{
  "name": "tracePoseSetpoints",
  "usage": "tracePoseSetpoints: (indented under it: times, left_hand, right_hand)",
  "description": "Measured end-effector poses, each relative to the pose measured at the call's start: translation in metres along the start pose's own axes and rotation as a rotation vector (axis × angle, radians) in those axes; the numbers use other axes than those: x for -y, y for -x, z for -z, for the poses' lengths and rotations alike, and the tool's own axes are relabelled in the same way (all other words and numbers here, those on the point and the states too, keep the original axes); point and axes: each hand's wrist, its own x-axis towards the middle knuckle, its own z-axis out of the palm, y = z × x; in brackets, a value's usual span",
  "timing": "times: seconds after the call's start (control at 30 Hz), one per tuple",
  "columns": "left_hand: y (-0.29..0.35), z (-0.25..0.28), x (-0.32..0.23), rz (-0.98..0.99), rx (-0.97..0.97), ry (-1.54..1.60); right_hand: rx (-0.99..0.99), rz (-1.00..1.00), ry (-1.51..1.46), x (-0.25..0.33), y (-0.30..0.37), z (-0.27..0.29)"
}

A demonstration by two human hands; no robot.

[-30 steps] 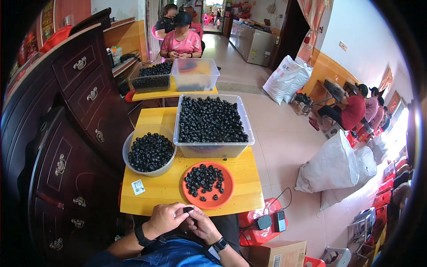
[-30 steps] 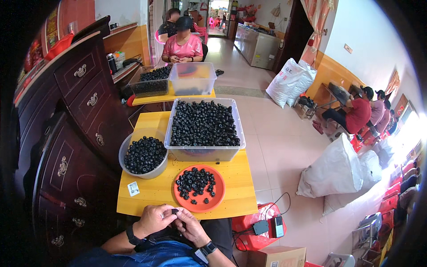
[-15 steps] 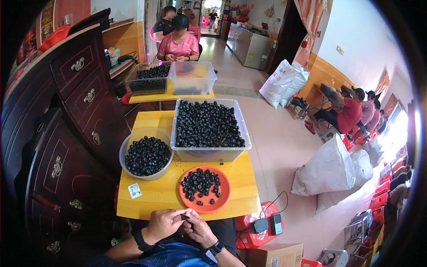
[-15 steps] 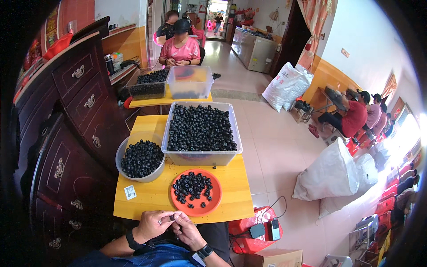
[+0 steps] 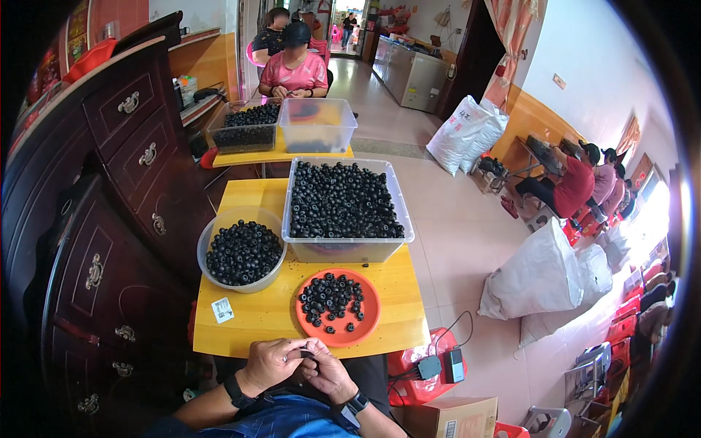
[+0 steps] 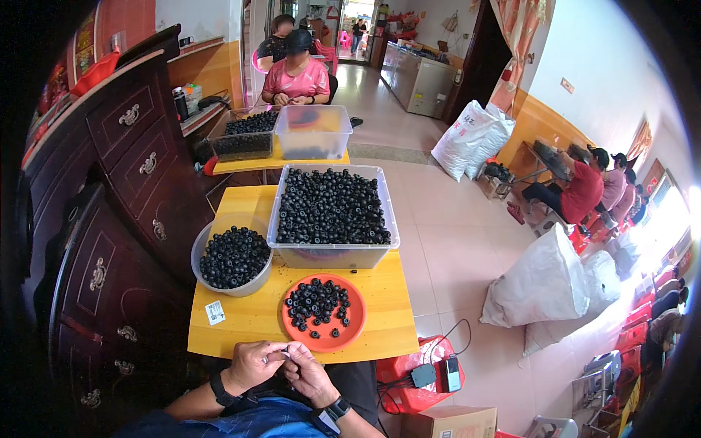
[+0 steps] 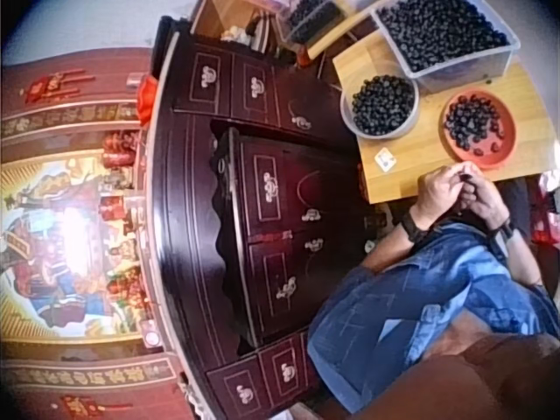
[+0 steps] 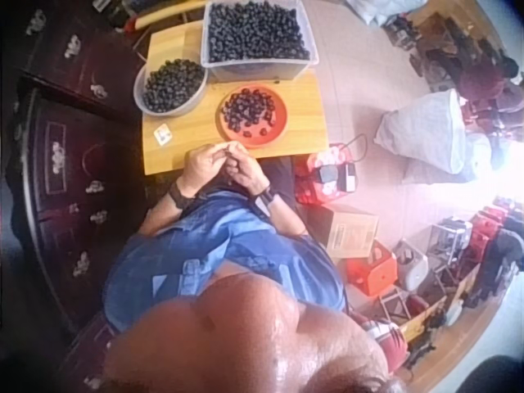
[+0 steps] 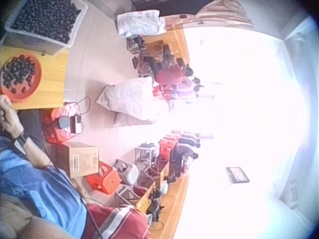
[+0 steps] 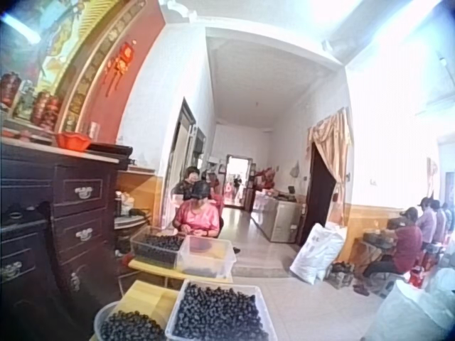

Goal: The recorder is sorting and cleaning small black components using their hands and a small knife at a table.

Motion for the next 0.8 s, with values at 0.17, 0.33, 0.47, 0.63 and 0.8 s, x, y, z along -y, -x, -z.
tracePoseSetpoints:
  times: [0.17, 0.33, 0.47, 0.63, 0.8]
  left_hand:
    - [0.004, 0.000, 0.005, 0.049, 0.009, -0.002]
    - [0.006, -0.002, 0.009, 0.032, -0.025, -0.004]
    - [0.007, 0.001, 0.008, 0.040, -0.042, 0.000]
    - [0.008, 0.003, 0.005, 0.070, -0.047, 0.009]
    - [0.003, 0.002, 0.002, 0.038, -0.042, 0.011]
  right_hand:
    - [0.001, 0.013, 0.001, -0.003, -0.003, 0.005]
    - [0.021, 0.015, -0.009, -0.005, -0.003, 0.005]
    - [-0.027, 0.015, 0.002, -0.005, -0.003, -0.002]
    - [-0.034, 0.013, 0.007, -0.006, -0.003, -0.005]
    - [-0.023, 0.022, 0.011, -0.004, -0.003, -0.003]
